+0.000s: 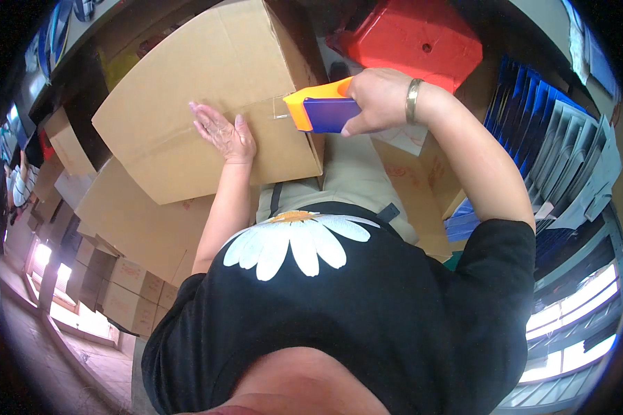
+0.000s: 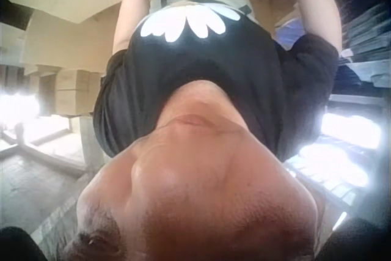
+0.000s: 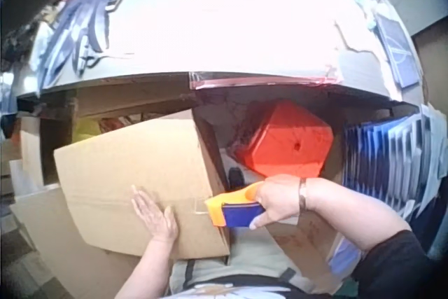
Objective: The person assembles and seals cardboard boxes using a handheld tape dispenser. They fold the flaps of the boxes and apply clear packing tape to secure them, repeating the process for multiple boxes in a warehouse environment.
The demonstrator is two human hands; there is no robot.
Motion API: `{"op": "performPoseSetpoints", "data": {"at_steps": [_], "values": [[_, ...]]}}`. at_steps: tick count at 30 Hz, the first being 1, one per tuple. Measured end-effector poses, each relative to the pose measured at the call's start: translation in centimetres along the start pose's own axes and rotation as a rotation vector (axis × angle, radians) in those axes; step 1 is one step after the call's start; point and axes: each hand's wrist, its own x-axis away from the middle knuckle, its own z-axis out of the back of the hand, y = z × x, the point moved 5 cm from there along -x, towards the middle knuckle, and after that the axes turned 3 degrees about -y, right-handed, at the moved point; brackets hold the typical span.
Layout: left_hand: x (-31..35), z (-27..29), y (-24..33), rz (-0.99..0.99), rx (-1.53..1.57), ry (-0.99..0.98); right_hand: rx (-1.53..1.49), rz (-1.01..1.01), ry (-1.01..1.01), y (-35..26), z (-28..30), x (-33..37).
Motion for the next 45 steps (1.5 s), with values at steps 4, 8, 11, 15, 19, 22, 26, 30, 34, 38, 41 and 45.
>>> {"op": "performPoseSetpoints", "data": {"at_steps": [4,8,11,15,19,22,26,30,34,38,41,45], "values": [[-0.1,-0.1,0.1,-0.007,0.026,0.018,-0.242,0.017,-0.059,-0.8,2.1,2.8],[0.1,-0.1,0.3,-0.054,0.083,0.069,-0.056,0.054,0.035,-1.0,2.9,3.7],[0.4,0.1,0.5,-0.1,0.05,0.136,-0.11,0.039,0.043,-0.6,4.3,3.8],[0.4,-0.1,0.8,-0.079,0.032,0.049,-0.367,-0.076,-0.035,1.4,3.5,2.1],[0.2,-0.2,1.1,-0.073,0.002,-0.035,-0.417,-0.056,-0.038,3.1,2.3,0.7],[0.2,-0.2,1.2,-0.07,0.0,-0.052,-0.481,-0.04,-0.048,3.5,1.7,0.8],[0.2,-0.1,1.2,-0.067,-0.028,-0.078,-0.442,-0.047,-0.041,3.6,1.6,0.5],[0.0,-0.3,1.1,-0.093,-0.051,-0.121,-0.356,-0.092,-0.063,4.3,1.5,-0.6],[-0.1,-0.6,1.1,-0.11,-0.08,-0.163,-0.385,-0.086,-0.05,5.0,1.1,-1.5],[-0.1,-0.7,1.3,-0.18,-0.117,-0.194,-0.402,-0.092,-0.098,6.4,0.2,-2.7],[-0.2,-0.7,1.3,-0.194,-0.166,-0.232,-0.444,-0.112,-0.133,7.5,-0.8,-3.5],[-0.3,-0.8,1.2,-0.173,-0.155,-0.233,-0.533,-0.122,-0.166,8.6,-1.4,-3.7]]}}
